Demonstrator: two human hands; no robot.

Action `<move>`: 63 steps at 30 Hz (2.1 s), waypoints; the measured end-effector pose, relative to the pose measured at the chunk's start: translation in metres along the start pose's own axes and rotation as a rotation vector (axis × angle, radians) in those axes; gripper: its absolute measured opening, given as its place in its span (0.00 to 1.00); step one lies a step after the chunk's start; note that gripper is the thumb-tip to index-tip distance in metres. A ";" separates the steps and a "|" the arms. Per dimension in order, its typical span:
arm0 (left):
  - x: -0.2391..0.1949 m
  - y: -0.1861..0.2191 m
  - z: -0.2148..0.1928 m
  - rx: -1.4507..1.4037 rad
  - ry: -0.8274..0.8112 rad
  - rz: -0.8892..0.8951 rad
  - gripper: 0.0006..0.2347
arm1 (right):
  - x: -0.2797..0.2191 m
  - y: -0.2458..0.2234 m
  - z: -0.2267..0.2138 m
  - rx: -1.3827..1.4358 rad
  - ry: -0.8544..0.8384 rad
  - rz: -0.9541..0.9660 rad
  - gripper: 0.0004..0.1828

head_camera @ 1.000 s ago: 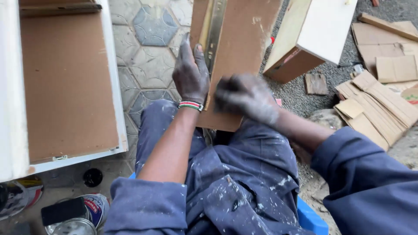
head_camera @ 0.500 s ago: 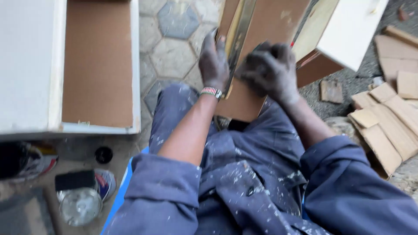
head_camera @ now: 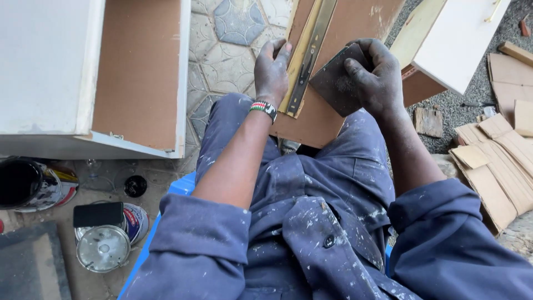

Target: The person sands the edges and surfaces of a white wooden drawer using a sanding block. They hold the drawer on their lap, rotate it to access different sides, and sand around the metal slide rails and the front face.

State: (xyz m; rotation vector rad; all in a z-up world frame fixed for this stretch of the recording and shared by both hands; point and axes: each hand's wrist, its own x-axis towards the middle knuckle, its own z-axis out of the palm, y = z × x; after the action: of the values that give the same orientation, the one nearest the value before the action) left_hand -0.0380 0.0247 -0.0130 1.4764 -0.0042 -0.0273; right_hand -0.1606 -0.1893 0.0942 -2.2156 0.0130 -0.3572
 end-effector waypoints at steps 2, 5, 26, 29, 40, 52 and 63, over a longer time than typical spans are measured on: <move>-0.011 0.020 -0.006 0.177 0.031 -0.137 0.16 | 0.005 0.002 -0.001 0.109 0.029 0.008 0.16; -0.028 0.022 -0.004 0.383 0.179 0.253 0.14 | 0.023 -0.003 0.003 0.221 0.153 -0.023 0.17; -0.017 0.083 -0.047 0.492 0.368 0.559 0.17 | 0.105 -0.023 0.014 -0.388 0.570 -0.366 0.26; 0.009 0.041 -0.037 0.474 0.193 0.377 0.23 | 0.140 0.019 0.035 -0.656 0.519 -0.294 0.35; 0.015 0.006 -0.023 -0.018 -0.345 0.026 0.43 | 0.169 -0.009 0.033 -0.733 0.675 -0.299 0.21; 0.015 0.026 -0.005 0.524 -0.074 0.084 0.54 | 0.170 0.000 0.035 -0.741 0.660 -0.297 0.22; 0.016 0.024 0.003 0.729 0.381 0.348 0.57 | 0.163 -0.018 0.032 -0.688 0.658 -0.351 0.19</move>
State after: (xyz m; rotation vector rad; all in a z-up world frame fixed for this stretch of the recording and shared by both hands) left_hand -0.0220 0.0240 0.0105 2.1679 0.0414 0.5929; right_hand 0.0021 -0.1755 0.1305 -2.6514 0.1185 -1.4434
